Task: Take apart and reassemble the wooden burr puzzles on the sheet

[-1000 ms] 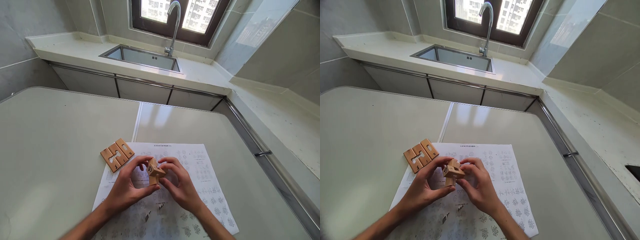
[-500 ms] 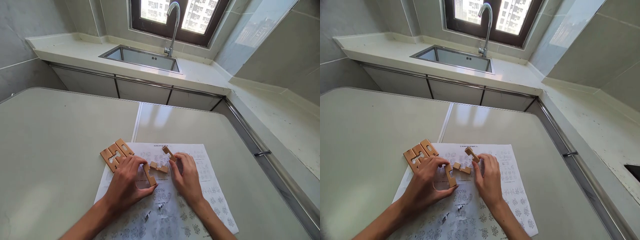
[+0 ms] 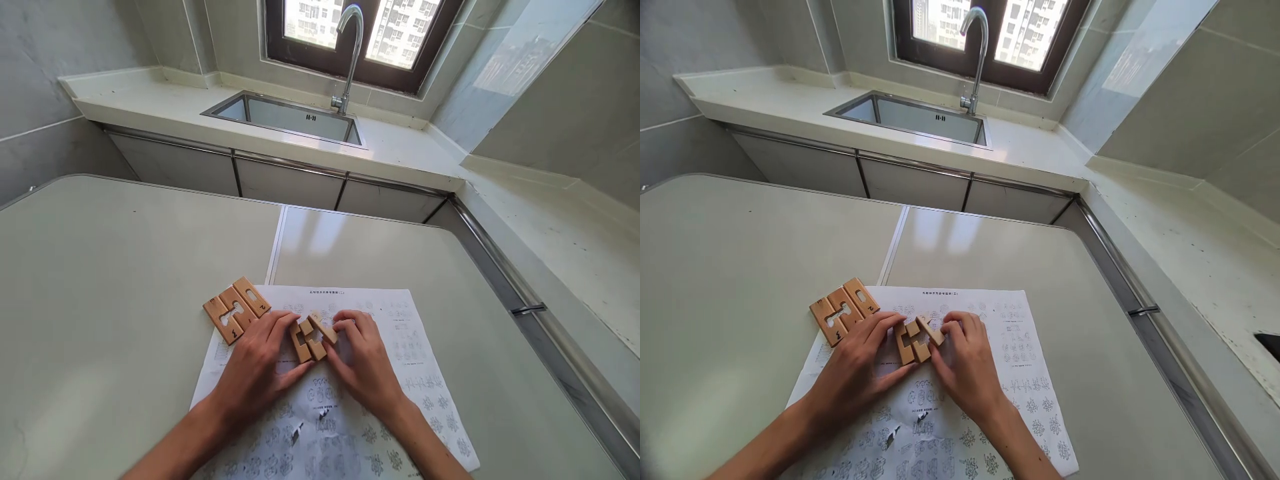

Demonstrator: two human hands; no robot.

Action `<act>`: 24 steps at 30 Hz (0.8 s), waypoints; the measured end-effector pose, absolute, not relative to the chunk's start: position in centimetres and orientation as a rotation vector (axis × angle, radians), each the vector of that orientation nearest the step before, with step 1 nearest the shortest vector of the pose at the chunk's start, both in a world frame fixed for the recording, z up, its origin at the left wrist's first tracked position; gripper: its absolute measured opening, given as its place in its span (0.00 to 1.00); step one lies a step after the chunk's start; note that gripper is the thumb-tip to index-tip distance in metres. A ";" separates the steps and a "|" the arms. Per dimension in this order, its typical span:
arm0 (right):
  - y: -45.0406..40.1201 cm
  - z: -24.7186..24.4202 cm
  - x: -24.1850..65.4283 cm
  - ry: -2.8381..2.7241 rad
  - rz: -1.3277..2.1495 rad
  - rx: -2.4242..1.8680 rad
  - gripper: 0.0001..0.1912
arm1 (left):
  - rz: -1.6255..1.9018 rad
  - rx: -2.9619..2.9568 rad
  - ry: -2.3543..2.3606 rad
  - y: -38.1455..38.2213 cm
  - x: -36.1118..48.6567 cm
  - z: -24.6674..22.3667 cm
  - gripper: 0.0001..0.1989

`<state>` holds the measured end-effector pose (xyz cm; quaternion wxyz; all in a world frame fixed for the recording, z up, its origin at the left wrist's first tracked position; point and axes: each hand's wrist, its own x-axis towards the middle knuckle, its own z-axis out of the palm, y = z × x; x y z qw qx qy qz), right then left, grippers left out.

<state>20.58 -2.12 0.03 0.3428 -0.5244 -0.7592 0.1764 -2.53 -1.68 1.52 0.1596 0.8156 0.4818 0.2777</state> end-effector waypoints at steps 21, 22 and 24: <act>-2.6 1.1 20.0 -2.083 0.671 -1.108 0.14 | 0.698 2.322 1.145 -0.5 -3.0 2.0 0.29; -2.6 1.1 20.0 -2.080 0.677 -1.100 0.13 | 0.692 2.318 1.139 -0.4 -3.1 2.0 0.29; -2.5 1.2 20.0 -2.074 0.695 -1.079 0.10 | 0.689 2.307 1.140 -0.3 -3.1 1.9 0.29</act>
